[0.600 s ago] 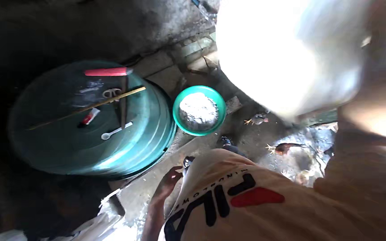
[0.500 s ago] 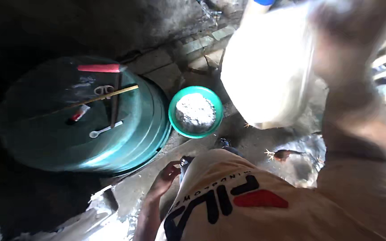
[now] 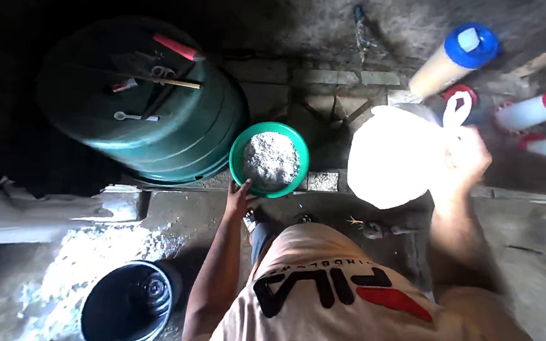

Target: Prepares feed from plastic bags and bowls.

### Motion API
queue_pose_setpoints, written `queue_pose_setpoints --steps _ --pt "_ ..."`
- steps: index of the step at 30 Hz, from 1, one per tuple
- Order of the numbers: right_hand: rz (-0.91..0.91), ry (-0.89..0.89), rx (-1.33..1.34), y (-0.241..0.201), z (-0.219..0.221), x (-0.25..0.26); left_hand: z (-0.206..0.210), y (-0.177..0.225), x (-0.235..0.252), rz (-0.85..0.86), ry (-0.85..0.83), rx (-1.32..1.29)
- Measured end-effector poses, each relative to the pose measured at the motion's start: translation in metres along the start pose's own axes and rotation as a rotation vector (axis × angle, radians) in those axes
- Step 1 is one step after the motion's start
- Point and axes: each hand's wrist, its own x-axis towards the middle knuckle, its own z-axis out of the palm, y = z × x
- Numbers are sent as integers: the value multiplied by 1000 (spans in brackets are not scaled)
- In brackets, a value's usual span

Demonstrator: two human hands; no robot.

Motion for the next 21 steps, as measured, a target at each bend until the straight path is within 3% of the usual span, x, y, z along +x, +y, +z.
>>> queue_pose_setpoints --steps 5,10,16,21 --pt "123 -115 -38 18 9 -10 32 -1 14 130 81 -145" --pt "197 -204 33 19 37 -41 82 42 39 122 32 -273" --pt "330 -324 132 -13 96 -79 164 117 132 181 -99 -213" --pt "406 -355 85 -45 160 -96 200 145 190 47 -103 -29"
